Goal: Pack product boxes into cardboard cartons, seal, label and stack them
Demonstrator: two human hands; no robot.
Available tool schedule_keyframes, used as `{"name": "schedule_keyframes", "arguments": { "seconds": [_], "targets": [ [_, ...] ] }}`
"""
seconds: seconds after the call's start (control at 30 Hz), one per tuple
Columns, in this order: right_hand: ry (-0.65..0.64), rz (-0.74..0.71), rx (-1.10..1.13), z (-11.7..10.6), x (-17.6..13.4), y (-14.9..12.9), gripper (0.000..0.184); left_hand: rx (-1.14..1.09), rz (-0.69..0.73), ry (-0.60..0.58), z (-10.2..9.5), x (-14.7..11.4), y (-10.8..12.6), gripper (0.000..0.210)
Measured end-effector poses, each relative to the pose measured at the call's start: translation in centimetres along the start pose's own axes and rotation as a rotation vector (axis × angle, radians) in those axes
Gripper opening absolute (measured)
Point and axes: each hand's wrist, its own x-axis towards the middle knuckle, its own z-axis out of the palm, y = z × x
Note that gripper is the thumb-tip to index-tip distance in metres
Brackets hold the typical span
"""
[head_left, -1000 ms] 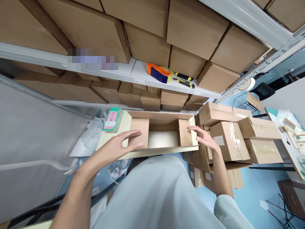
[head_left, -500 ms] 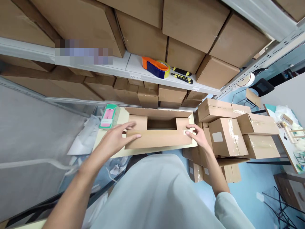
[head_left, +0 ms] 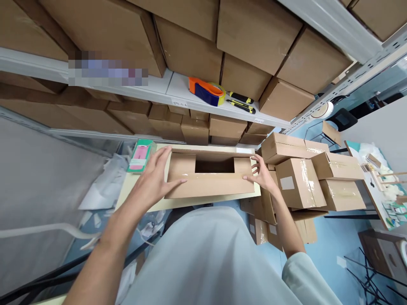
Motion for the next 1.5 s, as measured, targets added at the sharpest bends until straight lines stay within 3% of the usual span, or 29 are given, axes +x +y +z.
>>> {"name": "schedule_keyframes", "arguments": {
  "seconds": [0.1,0.17,0.3,0.4,0.53,0.6,0.77,0.87,1.0,1.1,1.23,1.4,1.5],
  "targets": [
    [0.016,-0.044,-0.011,0.4,-1.1,0.0,0.073,-0.025,-0.026,-0.014,-0.3,-1.8,0.8,0.070],
    [0.024,-0.063,-0.027,0.7,-1.7,0.1,0.054,-0.044,-0.086,-0.024,-0.2,-2.7,1.5,0.055],
    [0.072,-0.063,-0.014,1.6,-2.2,0.6,0.047,-0.119,-0.232,0.096,0.9,-2.6,2.2,0.043],
    [0.132,-0.044,0.012,2.4,-1.9,1.0,0.046,-0.241,-0.341,0.202,2.1,-1.7,1.5,0.044],
    [0.196,0.012,0.110,3.2,-1.5,1.6,0.049,-0.439,-0.454,0.209,3.5,-1.4,0.3,0.076],
    [0.220,0.040,0.158,3.7,-1.5,1.8,0.052,-0.429,-0.459,0.169,3.8,-1.8,0.4,0.076],
    [0.275,0.091,0.085,5.2,-1.5,1.9,0.051,-0.161,-0.396,0.155,3.4,-3.0,1.8,0.070],
    [0.311,0.113,0.051,6.1,-1.3,1.5,0.047,-0.107,-0.450,0.120,3.0,-3.2,1.8,0.072],
    [0.331,0.117,0.029,7.0,-1.2,0.9,0.047,-0.188,-0.534,0.146,2.9,-3.2,0.8,0.073],
    [0.313,0.136,-0.014,7.9,-1.2,0.4,0.062,-0.367,-0.513,0.186,2.8,-3.1,-0.6,0.082],
    [0.304,0.175,-0.025,9.1,-1.1,-0.7,0.089,-0.450,-0.530,0.090,1.8,-2.9,-2.7,0.087],
    [0.272,0.261,-0.167,9.3,-1.4,-2.9,0.094,-0.342,-0.422,-0.044,0.3,-2.8,-3.4,0.086],
    [0.266,0.300,-0.142,9.1,-1.4,-4.1,0.097,-0.379,-0.434,-0.082,-0.1,-2.9,-2.9,0.090]
  ]
}}
